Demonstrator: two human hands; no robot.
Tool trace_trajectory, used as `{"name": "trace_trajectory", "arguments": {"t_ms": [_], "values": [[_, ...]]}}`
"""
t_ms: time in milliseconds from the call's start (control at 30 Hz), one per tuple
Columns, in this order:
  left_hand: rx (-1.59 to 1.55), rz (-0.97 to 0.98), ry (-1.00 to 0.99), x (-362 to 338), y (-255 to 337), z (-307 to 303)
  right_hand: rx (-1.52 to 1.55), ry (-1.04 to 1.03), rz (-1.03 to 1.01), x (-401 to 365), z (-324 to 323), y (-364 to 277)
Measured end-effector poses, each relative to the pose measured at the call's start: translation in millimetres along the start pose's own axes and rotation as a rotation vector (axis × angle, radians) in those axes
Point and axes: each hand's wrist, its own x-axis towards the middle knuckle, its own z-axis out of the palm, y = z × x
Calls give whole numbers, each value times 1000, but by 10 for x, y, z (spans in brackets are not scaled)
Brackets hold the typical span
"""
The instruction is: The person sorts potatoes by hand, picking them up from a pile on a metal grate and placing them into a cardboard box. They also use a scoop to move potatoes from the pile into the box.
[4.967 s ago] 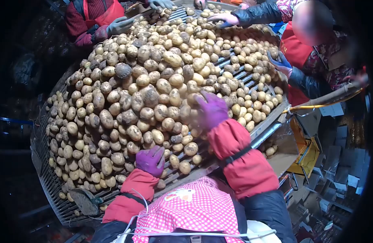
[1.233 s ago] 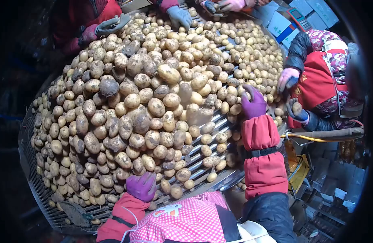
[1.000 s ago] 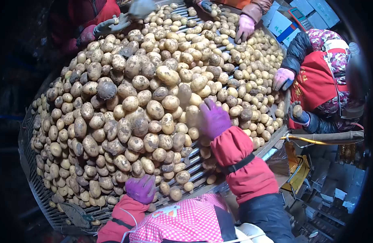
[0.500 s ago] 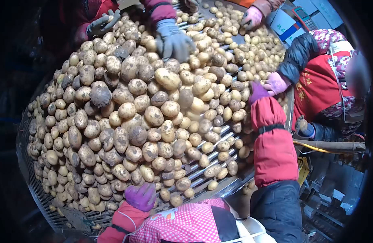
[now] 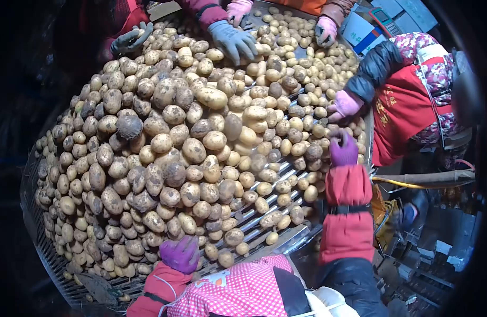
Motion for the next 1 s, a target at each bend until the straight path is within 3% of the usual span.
{"name": "trace_trajectory", "arguments": {"t_ms": [67,133,167,267,400,467,500,600,667,800,833,1000], "values": [[-5,-17,-7,20,23,1,318,-86,360,-388,-88,7],[12,-37,-33,30,47,-18,296,-11,236,-625,0,333],[23,-37,-32,24,50,-15,408,-1,248,-653,-1,317],[38,-40,-39,15,67,-6,307,-18,196,-498,8,245],[25,-36,-60,29,58,-30,-106,-193,-10,6,121,-114],[17,-28,-52,21,34,-20,-16,-342,-4,247,427,50],[11,-23,-42,9,25,-7,-97,-458,99,379,425,-151],[7,6,-36,-29,3,15,-87,-532,147,577,420,-174],[6,7,-29,-37,-25,27,-3,-476,159,521,442,-45],[22,-20,-2,-5,51,-8,1048,-228,72,-96,102,-105],[27,-20,-4,5,64,-17,1344,-218,146,-309,113,24],[33,-74,-59,-33,160,-28,1910,-46,180,-1152,-349,-244]]}}
